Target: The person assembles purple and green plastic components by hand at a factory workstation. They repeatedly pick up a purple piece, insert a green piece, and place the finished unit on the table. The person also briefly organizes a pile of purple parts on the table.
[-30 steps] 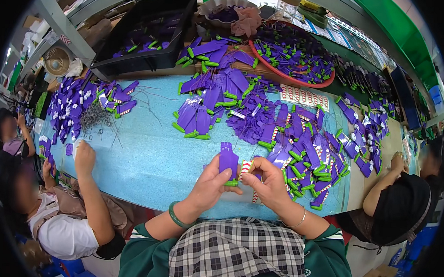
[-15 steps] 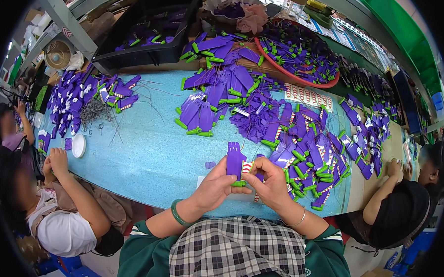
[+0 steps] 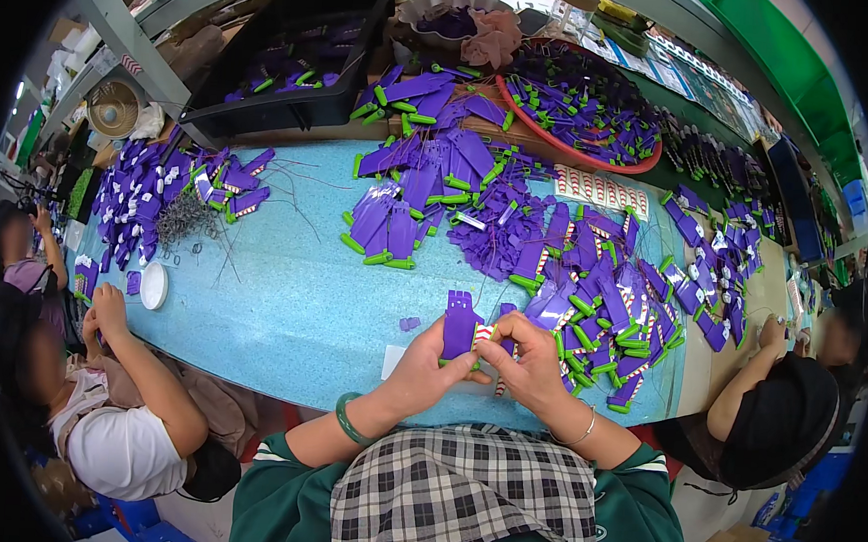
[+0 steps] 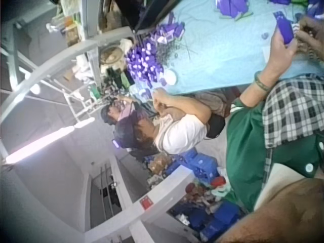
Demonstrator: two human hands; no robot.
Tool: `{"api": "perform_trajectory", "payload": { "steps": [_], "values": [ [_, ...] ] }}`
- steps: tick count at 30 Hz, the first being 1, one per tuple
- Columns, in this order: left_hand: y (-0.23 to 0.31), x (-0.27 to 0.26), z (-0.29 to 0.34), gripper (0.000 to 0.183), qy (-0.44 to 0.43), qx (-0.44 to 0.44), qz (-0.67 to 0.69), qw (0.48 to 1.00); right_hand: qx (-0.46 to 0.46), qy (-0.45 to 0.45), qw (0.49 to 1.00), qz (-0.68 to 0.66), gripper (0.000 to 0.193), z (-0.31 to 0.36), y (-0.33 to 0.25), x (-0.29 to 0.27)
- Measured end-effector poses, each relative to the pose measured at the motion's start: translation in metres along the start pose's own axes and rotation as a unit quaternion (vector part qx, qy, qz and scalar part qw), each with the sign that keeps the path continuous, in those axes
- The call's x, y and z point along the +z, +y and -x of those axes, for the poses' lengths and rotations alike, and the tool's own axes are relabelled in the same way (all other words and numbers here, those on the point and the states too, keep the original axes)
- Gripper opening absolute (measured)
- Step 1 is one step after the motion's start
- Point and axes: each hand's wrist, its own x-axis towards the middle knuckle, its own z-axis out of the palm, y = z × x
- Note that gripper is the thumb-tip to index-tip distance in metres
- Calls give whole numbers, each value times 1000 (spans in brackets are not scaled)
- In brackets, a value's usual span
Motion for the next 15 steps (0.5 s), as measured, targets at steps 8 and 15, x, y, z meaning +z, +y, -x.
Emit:
{"api": "perform_trajectory", "payload": {
  "steps": [8, 15],
  "values": [
    [-7, 4, 3, 26, -20, 41, -22, 999, -144, 51, 980, 128, 18, -2, -3, -5],
    [-9, -2, -1, 30, -83, -69, 218, 970, 21, -46, 997, -51, 46, -6, 0, 4]
  ]
}}
